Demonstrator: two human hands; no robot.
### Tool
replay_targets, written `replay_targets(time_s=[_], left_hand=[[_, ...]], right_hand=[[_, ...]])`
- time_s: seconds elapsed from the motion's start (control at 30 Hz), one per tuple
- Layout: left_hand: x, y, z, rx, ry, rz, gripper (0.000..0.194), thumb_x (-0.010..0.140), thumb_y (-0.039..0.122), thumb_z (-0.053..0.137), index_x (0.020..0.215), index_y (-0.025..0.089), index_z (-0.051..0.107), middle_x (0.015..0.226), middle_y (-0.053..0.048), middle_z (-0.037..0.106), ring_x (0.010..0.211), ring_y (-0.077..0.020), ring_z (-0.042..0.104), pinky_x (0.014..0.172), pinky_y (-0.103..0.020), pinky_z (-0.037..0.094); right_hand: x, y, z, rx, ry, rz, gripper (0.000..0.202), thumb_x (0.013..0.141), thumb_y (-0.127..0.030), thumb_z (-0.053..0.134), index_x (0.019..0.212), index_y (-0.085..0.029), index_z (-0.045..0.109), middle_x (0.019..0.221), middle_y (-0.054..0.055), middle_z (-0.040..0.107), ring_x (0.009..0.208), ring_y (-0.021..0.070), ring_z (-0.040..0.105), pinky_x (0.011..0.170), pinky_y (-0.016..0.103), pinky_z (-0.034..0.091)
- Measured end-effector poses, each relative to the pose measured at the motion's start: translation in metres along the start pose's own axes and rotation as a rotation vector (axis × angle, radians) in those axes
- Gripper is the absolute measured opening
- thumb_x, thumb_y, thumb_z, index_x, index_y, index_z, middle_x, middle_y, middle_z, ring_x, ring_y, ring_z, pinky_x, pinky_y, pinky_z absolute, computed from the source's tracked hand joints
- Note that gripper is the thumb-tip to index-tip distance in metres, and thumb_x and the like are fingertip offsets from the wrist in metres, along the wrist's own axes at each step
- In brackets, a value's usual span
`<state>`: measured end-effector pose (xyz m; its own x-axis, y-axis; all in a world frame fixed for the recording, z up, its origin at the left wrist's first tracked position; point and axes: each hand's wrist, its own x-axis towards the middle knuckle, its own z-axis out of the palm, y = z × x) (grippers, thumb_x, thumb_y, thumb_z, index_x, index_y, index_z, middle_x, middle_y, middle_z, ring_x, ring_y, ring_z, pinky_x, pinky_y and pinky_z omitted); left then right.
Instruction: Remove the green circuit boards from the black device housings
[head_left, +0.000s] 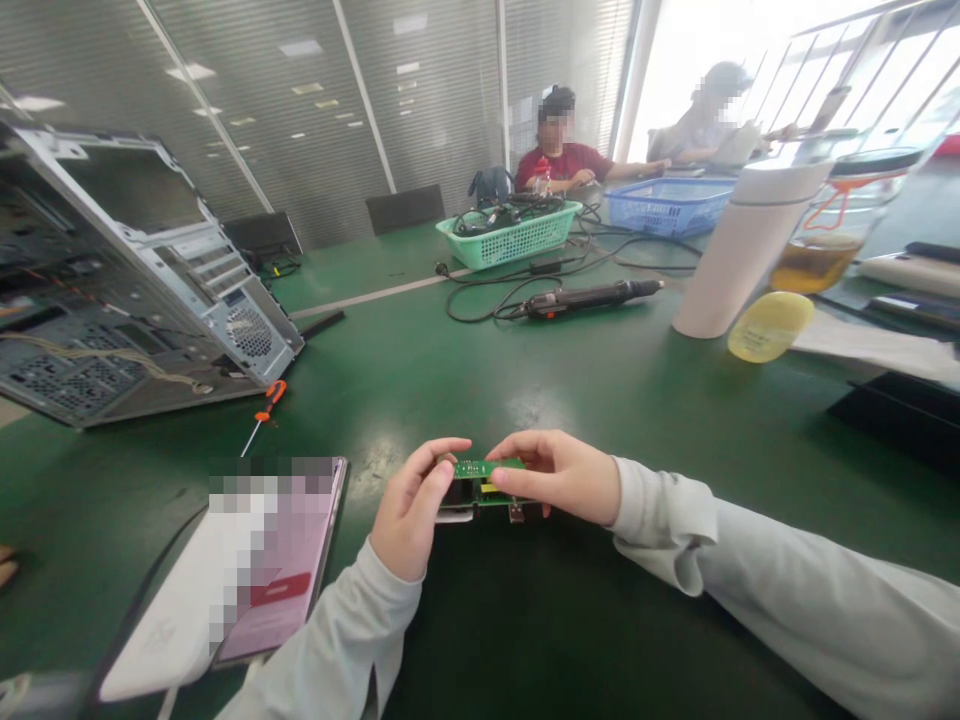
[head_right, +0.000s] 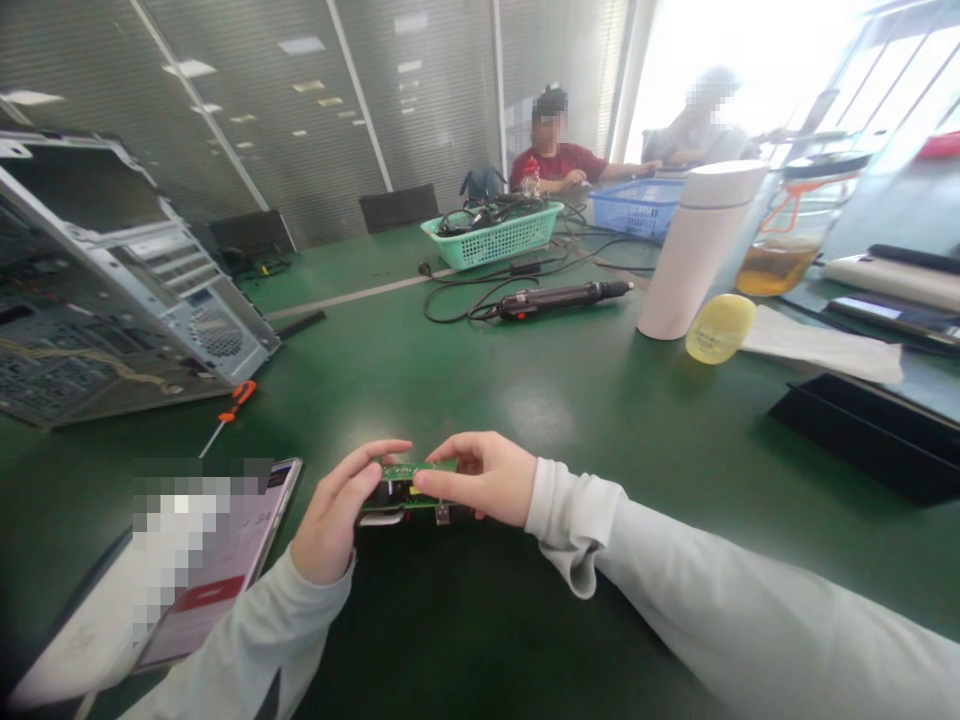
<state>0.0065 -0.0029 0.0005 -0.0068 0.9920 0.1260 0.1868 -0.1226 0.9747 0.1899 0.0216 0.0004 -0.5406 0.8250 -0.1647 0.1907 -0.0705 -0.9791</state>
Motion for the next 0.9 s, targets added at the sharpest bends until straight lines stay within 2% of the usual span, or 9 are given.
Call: replay_targets(time_s=[0.13, 0.3, 0.4, 0.5, 0.6, 0.67, 0.77, 0.9], left_hand=[[-0.005, 0.007, -0.001, 0.142, -0.104, 0.136, 0.027, 0.079, 0.03, 0.054, 0.099, 0.02, 0.068, 0.09, -0.005, 0.064, 0.086, -0.0223, 0.058, 0.072, -0.028, 0.043], [-0.004, 0.009, -0.006, 0.213, -0.086, 0.224, 0.031, 0.076, 0.026, 0.058, 0.106, 0.02, 0.064, 0.104, -0.008, 0.059, 0.098, -0.0255, 0.056, 0.075, -0.03, 0.045], [-0.003, 0.007, -0.006, 0.225, -0.097, 0.242, 0.037, 0.075, 0.027, 0.06, 0.111, 0.02, 0.06, 0.114, -0.009, 0.055, 0.106, -0.0272, 0.053, 0.08, -0.033, 0.047], [-0.005, 0.004, -0.005, 0.197, -0.139, 0.206, 0.056, 0.074, 0.029, 0.063, 0.127, 0.019, 0.047, 0.127, -0.012, 0.05, 0.115, -0.0289, 0.05, 0.087, -0.037, 0.047], [-0.007, 0.002, -0.003, 0.228, -0.159, 0.233, 0.072, 0.072, 0.027, 0.066, 0.137, 0.018, 0.036, 0.129, -0.014, 0.05, 0.115, -0.0294, 0.051, 0.089, -0.039, 0.047], [-0.007, 0.001, -0.002, 0.294, -0.16, 0.272, 0.07, 0.073, 0.027, 0.066, 0.136, 0.017, 0.038, 0.127, -0.014, 0.053, 0.112, -0.0288, 0.054, 0.087, -0.038, 0.048], [-0.005, 0.0, -0.003, 0.369, -0.143, 0.277, 0.06, 0.074, 0.03, 0.066, 0.129, 0.015, 0.045, 0.122, -0.015, 0.056, 0.107, -0.0283, 0.057, 0.086, -0.037, 0.048], [-0.004, 0.0, -0.004, 0.369, -0.135, 0.27, 0.057, 0.073, 0.031, 0.065, 0.124, 0.014, 0.047, 0.115, -0.014, 0.06, 0.102, -0.0282, 0.06, 0.082, -0.038, 0.049]], right_hand=[[-0.006, 0.001, 0.0, -0.318, 0.112, -0.232, 0.043, 0.076, -0.052, 0.065, 0.094, -0.014, 0.058, 0.067, -0.001, 0.052, 0.055, 0.0078, 0.043, 0.048, 0.019, 0.034], [-0.012, -0.005, -0.003, -0.551, 0.223, -0.429, 0.036, 0.08, -0.041, 0.066, 0.105, -0.017, 0.056, 0.095, 0.005, 0.057, 0.081, 0.0144, 0.052, 0.071, 0.026, 0.044], [-0.011, -0.005, -0.003, -0.586, 0.285, -0.484, 0.036, 0.081, -0.04, 0.064, 0.108, -0.018, 0.057, 0.101, 0.006, 0.057, 0.086, 0.0159, 0.055, 0.078, 0.03, 0.044], [-0.008, -0.004, -0.002, -0.425, 0.339, -0.373, 0.039, 0.08, -0.046, 0.062, 0.106, -0.016, 0.059, 0.093, 0.005, 0.061, 0.08, 0.0164, 0.057, 0.07, 0.028, 0.046], [-0.004, -0.006, -0.003, -0.07, 0.16, -0.143, 0.046, 0.086, -0.056, 0.05, 0.089, -0.011, 0.06, 0.072, 0.005, 0.061, 0.064, 0.0132, 0.058, 0.057, 0.022, 0.045], [-0.003, -0.011, -0.003, 0.144, 0.04, 0.033, 0.05, 0.093, -0.054, 0.039, 0.078, -0.01, 0.056, 0.06, 0.005, 0.058, 0.055, 0.0113, 0.058, 0.05, 0.018, 0.044], [-0.003, -0.019, -0.003, 0.304, -0.012, 0.244, 0.049, 0.1, -0.046, 0.029, 0.079, -0.009, 0.054, 0.052, 0.004, 0.055, 0.045, 0.0108, 0.057, 0.042, 0.014, 0.041], [-0.005, -0.024, -0.001, 0.392, -0.066, 0.344, 0.05, 0.101, -0.043, 0.022, 0.085, -0.009, 0.054, 0.048, 0.005, 0.055, 0.041, 0.0125, 0.057, 0.039, 0.015, 0.041]])
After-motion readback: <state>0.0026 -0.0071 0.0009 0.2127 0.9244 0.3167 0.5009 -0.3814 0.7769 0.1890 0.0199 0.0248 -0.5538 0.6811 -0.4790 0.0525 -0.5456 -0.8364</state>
